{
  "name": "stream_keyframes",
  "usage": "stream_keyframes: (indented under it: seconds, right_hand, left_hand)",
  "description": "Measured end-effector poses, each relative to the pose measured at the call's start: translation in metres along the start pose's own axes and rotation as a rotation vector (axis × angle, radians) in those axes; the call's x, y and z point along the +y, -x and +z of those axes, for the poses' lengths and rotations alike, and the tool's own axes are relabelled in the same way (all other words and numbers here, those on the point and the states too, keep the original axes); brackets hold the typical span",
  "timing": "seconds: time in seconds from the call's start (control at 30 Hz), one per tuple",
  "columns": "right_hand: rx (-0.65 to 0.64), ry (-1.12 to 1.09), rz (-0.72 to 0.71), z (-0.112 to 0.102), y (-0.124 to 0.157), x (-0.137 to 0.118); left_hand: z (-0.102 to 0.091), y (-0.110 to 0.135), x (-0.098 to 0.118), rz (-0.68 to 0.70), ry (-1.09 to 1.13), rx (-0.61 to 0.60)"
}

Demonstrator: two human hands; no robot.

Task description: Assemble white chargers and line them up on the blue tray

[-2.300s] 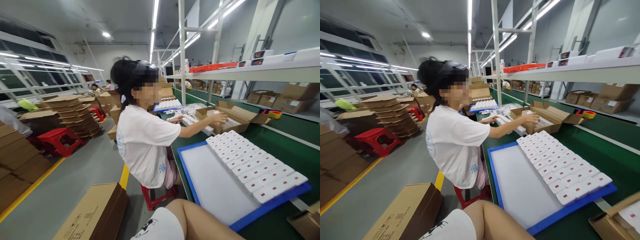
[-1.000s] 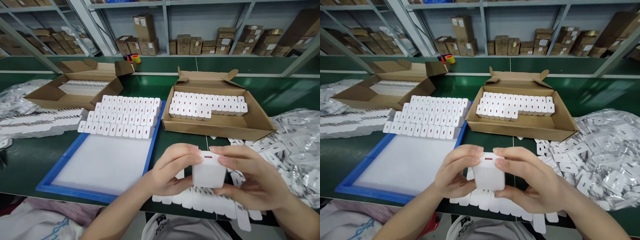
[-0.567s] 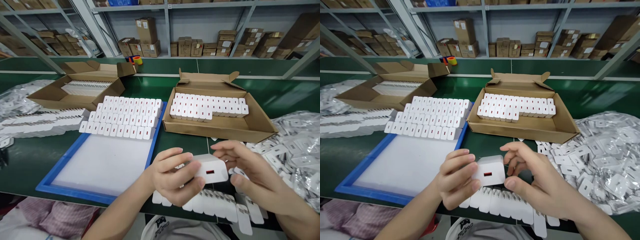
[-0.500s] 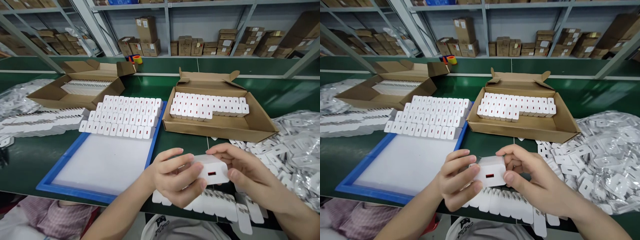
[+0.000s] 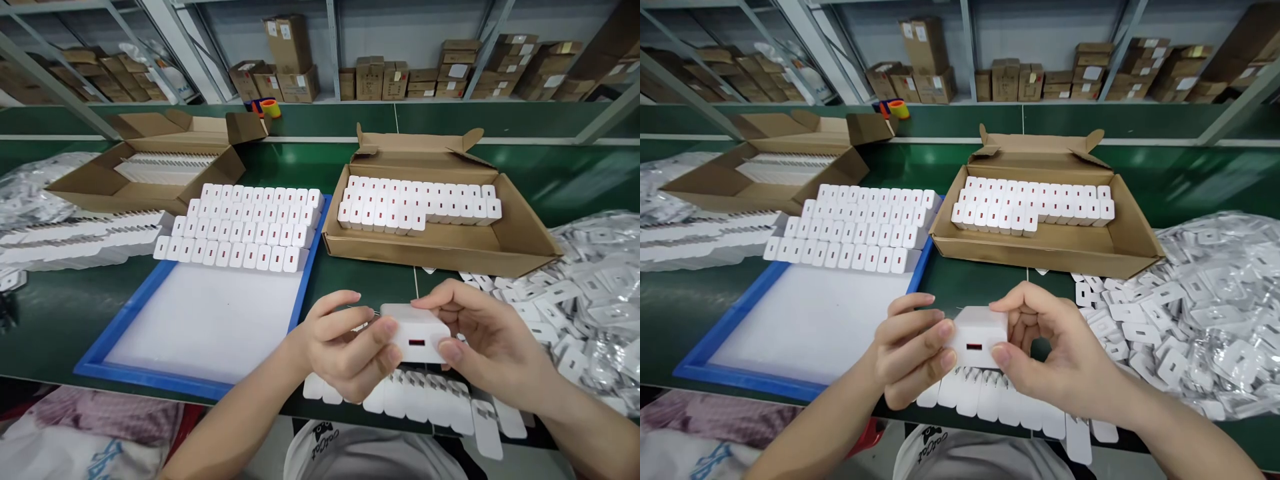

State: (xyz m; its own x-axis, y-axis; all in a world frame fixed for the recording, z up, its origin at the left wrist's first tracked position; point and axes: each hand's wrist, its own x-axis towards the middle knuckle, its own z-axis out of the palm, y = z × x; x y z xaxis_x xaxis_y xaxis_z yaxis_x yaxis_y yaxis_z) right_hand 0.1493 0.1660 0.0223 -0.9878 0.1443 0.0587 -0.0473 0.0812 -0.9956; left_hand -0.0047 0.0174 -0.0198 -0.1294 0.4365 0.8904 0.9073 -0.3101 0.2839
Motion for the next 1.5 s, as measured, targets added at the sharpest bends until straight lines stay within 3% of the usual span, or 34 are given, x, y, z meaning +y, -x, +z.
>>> stream_keyframes:
  seconds: [0.07,0.1,0.27,0.33,0.4,0.57,0.67,0.87,0.97,1.03,1.1,1.17,1.27,1.37,1.5]
  right_hand:
    - [0.029,0.001,-0.002,0.002,0.0,0.001]
    - [0.044,0.007,-0.003,0.003,0.0,0.002]
    - [0.081,0.055,-0.019,0.002,0.002,0.004]
    - [0.099,0.104,-0.066,0.0,0.003,0.005]
    - [0.137,0.211,-0.141,-0.005,0.003,0.005]
    - [0.126,0.592,-0.35,-0.017,0.001,0.001]
    - [0.08,0.73,-0.412,-0.019,-0.001,0.002]
    - [0.187,0.279,-0.173,0.004,-0.006,0.015]
    - [0.155,0.179,-0.146,0.007,-0.018,0.01]
    - [0.149,0.181,-0.084,-0.01,-0.031,0.002]
    - [0.248,0.225,0.06,-0.043,-0.048,-0.003]
    - [0.433,0.266,0.26,-0.082,-0.066,0.0]
    - [0.496,0.295,0.472,-0.126,-0.09,0.019]
    - [0.479,0.299,0.602,-0.136,-0.108,0.04]
    - [0.45,0.335,0.641,-0.124,-0.124,0.052]
  left_hand:
    - [0.003,-0.002,-0.002,0.307,-0.138,0.164]
    - [0.005,-0.003,-0.004,0.386,-0.188,0.202]
    - [0.007,0.001,-0.012,0.408,-0.183,0.166]
    - [0.003,0.003,-0.014,0.38,-0.137,0.097]
    - [-0.003,0.004,-0.014,0.224,-0.005,-0.022]
    - [-0.014,-0.004,-0.004,-0.446,0.529,-0.231]
    - [-0.013,-0.006,0.002,-0.591,0.557,-0.28]
    - [-0.005,-0.001,0.008,-0.743,0.676,-0.113]
    - [-0.003,0.002,0.006,-0.868,0.701,-0.15]
    - [-0.001,0.004,0.004,-0.973,0.645,-0.195]
    - [0.0,0.006,0.001,-1.045,0.55,-0.229]
    - [0.001,0.008,-0.001,-1.073,0.481,-0.248]
    - [0.001,0.008,-0.003,-1.054,0.45,-0.247]
    - [-0.001,0.006,-0.005,-1.02,0.42,-0.211]
    - [-0.004,0.004,-0.013,-0.982,0.336,-0.149]
